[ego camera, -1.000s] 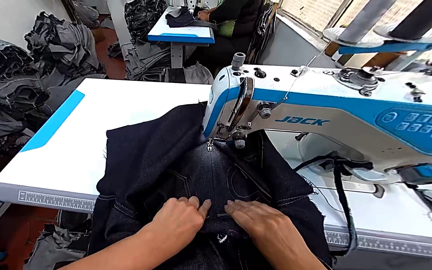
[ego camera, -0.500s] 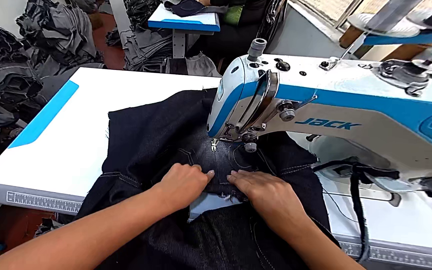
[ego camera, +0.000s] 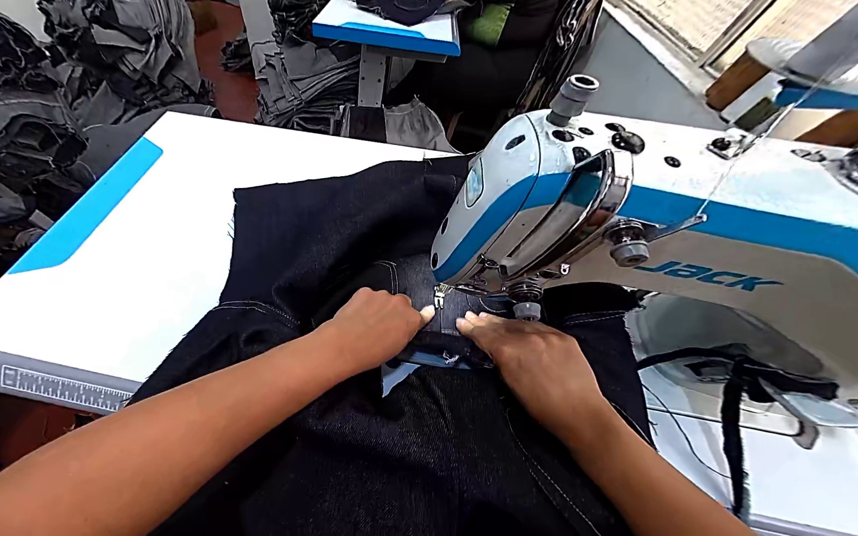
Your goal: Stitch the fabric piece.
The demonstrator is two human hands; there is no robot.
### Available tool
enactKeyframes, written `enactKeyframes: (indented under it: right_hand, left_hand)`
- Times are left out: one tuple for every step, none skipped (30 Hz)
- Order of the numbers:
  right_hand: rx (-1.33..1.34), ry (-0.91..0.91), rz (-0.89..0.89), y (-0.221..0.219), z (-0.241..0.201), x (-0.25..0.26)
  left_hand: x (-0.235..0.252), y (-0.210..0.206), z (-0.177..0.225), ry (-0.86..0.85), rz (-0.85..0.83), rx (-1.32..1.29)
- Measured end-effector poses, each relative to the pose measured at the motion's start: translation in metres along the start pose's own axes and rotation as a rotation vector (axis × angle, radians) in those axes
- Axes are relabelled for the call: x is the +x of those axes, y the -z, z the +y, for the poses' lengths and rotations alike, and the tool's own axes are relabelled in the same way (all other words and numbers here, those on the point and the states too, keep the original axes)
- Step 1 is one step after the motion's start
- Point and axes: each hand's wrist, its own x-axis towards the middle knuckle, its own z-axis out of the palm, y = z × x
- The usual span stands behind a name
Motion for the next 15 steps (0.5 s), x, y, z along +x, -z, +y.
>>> enactKeyframes:
  right_hand:
    - [0.003,-0.003,-0.004,-0.001,0.002,0.003]
    - [0.003,0.007,0.009,-0.003,0.004,0.006]
    - [0.003,0.039,0.028,-0.004,0.007,0.007]
    - [0.008,0.102,0.044,-0.005,0.009,0.006]
    - [0.030,0.187,0.056,-0.005,0.012,0.003]
    - [0.067,0.276,0.064,-0.005,0.013,0.001]
    - [0.089,0.343,0.076,-0.005,0.013,-0.002]
    - [0.098,0.376,0.085,-0.006,0.011,-0.003]
    - [0.106,0.373,0.080,-0.007,0.010,-0.005]
    - [0.118,0.348,0.062,-0.007,0.008,-0.007]
    - [0.128,0.319,0.048,-0.006,0.006,-0.007]
    - [0.139,0.296,0.034,-0.004,0.004,-0.006]
    - [0.150,0.278,0.024,-0.003,0.003,-0.005]
    - [0.157,0.263,0.015,-0.002,0.002,-0.004]
    - [0.162,0.252,0.011,-0.002,0.002,-0.003]
  left_hand:
    - [0.003,-0.002,-0.003,-0.008,0.027,0.009]
    - [0.005,-0.006,-0.006,-0.033,0.079,0.019]
    - [0.006,-0.013,-0.010,-0.083,0.168,0.034]
    - [0.006,-0.022,-0.015,-0.166,0.303,0.055]
    - [0.006,-0.032,-0.019,-0.283,0.472,0.078]
    - [0.005,-0.040,-0.023,-0.408,0.617,0.097]
    - [0.003,-0.046,-0.025,-0.520,0.716,0.118]
    - [0.000,-0.051,-0.025,-0.594,0.758,0.146]
    - [-0.003,-0.054,-0.025,-0.618,0.748,0.159]
    - [-0.007,-0.055,-0.024,-0.597,0.707,0.140]
    - [-0.010,-0.055,-0.022,-0.548,0.665,0.114]
    - [-0.012,-0.054,-0.020,-0.495,0.638,0.096]
    - [-0.013,-0.053,-0.017,-0.447,0.619,0.092]
    - [-0.013,-0.052,-0.015,-0.410,0.606,0.098]
    - [-0.012,-0.051,-0.014,-0.386,0.597,0.101]
